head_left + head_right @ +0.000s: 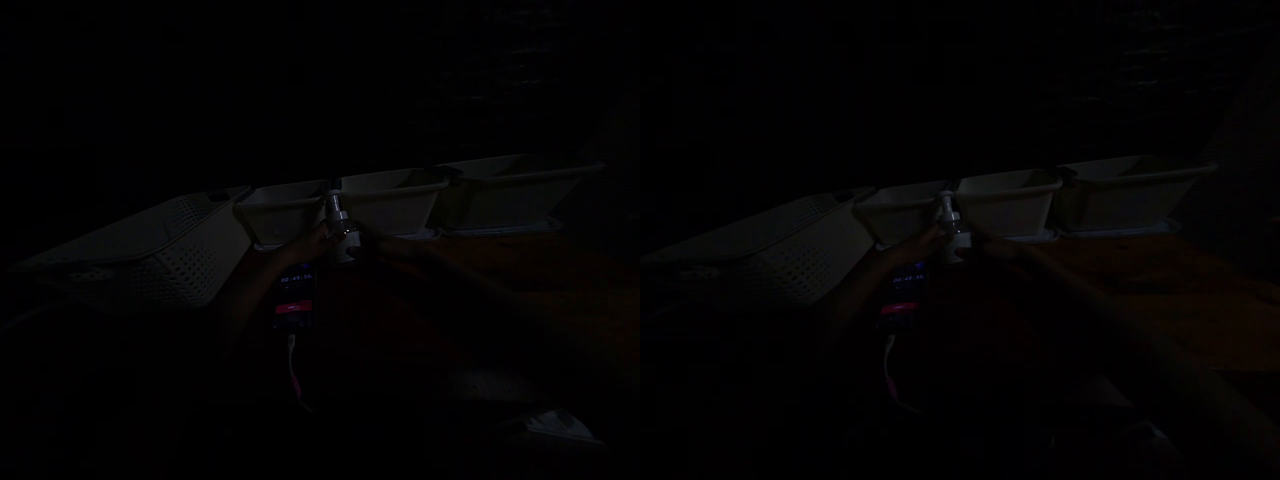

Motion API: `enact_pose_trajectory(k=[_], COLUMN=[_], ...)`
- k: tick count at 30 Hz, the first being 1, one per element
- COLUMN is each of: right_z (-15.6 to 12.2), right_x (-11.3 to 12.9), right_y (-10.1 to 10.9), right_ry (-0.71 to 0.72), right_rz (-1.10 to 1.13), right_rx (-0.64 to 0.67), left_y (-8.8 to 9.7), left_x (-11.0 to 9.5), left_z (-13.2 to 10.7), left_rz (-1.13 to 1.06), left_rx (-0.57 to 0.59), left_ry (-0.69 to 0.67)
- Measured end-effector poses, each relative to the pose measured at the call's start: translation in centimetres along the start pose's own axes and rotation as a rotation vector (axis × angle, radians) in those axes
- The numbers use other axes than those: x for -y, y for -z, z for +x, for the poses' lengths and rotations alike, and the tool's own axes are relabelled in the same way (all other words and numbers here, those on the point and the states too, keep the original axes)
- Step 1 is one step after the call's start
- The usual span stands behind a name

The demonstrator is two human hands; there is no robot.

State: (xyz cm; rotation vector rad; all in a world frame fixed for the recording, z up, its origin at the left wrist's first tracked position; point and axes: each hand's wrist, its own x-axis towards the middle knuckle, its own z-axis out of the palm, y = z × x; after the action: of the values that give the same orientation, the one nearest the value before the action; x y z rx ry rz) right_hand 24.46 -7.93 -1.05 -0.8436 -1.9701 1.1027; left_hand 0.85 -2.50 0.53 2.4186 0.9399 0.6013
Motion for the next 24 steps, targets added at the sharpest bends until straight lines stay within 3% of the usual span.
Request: enact_pose_trajectory(k=[6, 13, 24], right_z=[0.1, 0.2, 0.2], right_x=[-0.8, -1.8, -2.0], right_y=[0.7, 1.6, 1.4], right_ry=[-0.071, -0.001, -0.006], right_rz=[0.118, 0.073, 0.121], right_rx=[0.058, 0.142, 0.131], left_y=[0.1, 0.1, 0.0], left_x=[-0.1, 0.2, 0.4], left_z=[-0.1, 0.1, 0.2], left_rz=[-0.02, -0.027, -0.012], left_rx=[0.02, 0.022, 0.009], left_ry=[-0.029, -0.041, -0.057])
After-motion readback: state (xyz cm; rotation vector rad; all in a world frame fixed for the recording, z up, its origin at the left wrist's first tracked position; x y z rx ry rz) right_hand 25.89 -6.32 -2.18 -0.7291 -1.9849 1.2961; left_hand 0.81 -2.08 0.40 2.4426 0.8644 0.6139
